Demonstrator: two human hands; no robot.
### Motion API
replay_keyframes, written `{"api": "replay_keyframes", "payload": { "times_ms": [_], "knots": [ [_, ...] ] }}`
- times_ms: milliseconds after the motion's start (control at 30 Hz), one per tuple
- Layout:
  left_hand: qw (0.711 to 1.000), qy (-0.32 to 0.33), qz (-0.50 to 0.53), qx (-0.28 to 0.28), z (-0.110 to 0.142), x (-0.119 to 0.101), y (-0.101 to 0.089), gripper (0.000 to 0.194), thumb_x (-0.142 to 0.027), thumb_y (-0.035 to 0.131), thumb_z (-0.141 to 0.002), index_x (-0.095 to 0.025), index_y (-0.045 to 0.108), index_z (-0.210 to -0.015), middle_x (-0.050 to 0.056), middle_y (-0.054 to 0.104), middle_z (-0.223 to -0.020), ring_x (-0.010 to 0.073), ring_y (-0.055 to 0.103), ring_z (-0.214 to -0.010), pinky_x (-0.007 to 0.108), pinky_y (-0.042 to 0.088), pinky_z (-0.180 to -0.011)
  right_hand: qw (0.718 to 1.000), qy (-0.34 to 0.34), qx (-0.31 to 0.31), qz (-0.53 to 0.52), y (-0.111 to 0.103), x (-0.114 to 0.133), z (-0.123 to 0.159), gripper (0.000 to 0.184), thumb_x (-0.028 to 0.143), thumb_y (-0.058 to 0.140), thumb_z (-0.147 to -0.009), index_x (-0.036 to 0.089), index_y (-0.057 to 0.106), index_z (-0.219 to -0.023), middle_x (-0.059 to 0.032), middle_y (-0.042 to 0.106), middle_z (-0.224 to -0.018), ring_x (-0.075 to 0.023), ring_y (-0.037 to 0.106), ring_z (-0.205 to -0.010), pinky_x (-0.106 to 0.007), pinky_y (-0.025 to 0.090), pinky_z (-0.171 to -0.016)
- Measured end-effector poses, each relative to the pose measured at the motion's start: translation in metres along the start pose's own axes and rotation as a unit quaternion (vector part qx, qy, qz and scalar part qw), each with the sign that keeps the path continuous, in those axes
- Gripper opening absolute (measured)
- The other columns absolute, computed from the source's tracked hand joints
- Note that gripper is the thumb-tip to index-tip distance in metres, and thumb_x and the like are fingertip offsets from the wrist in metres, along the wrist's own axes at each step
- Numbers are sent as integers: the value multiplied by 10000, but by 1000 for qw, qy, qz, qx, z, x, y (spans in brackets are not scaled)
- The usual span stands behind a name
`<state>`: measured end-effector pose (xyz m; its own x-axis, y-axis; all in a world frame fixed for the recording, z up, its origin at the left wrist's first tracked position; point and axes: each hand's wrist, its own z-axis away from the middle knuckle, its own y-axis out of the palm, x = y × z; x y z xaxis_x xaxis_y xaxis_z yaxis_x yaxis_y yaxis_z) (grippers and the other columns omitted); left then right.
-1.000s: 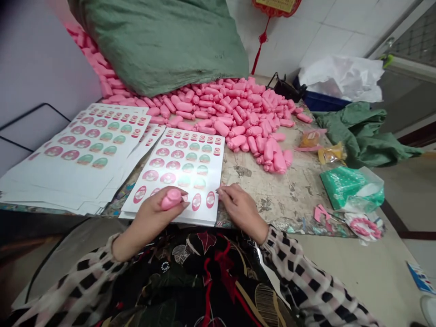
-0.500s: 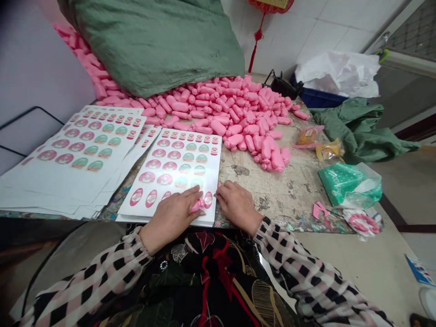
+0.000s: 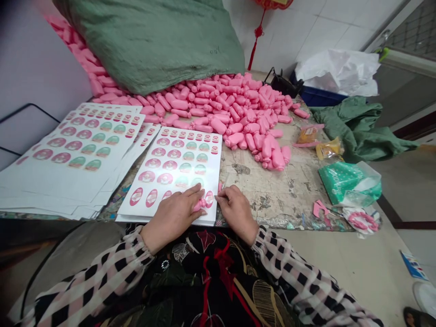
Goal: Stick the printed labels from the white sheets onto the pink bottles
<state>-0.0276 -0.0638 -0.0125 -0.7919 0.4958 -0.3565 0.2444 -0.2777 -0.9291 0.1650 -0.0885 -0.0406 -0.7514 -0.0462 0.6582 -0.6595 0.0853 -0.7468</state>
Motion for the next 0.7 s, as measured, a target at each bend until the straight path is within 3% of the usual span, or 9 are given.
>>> {"api": "replay_keyframes", "payload": {
  "times_ms": [267,400,567,700],
  "knots": [
    [999,2,-23,26,-7,3,-8,565,-467,555,-805,-293,445,-1331,38,365,-1471,307,596,-1018,414,466,-786,996,-24,25,81,-7,10,-11,171,367,540,-850,217,580,-779,-14,583,-806,-159,555,-740,-283,399,-675],
    [999,1,-9,44,-15,5,-11,623,-445,614,-757,-337,427,-1342,24,320,-1494,301,603,-1024,395,471,-767,992,-15,8,128,-4,15,-9,183,383,544,-843,224,574,-758,-13,584,-796,-158,550,-719,-276,377,-624],
    [999,11,-16,49,-20,7,-13,636,-456,629,-737,-343,437,-1333,17,301,-1503,299,619,-999,380,480,-738,979,-69,-32,191,2,20,2,225,344,465,-899,212,595,-769,-54,575,-804,-179,533,-759,-298,376,-664],
    [999,10,-11,46,-20,7,-12,651,-471,632,-732,-336,432,-1336,23,304,-1501,306,614,-1011,390,481,-740,993,-44,-65,93,6,17,6,225,364,499,-887,209,600,-758,-42,571,-783,-165,527,-737,-294,398,-667]
  ]
}}
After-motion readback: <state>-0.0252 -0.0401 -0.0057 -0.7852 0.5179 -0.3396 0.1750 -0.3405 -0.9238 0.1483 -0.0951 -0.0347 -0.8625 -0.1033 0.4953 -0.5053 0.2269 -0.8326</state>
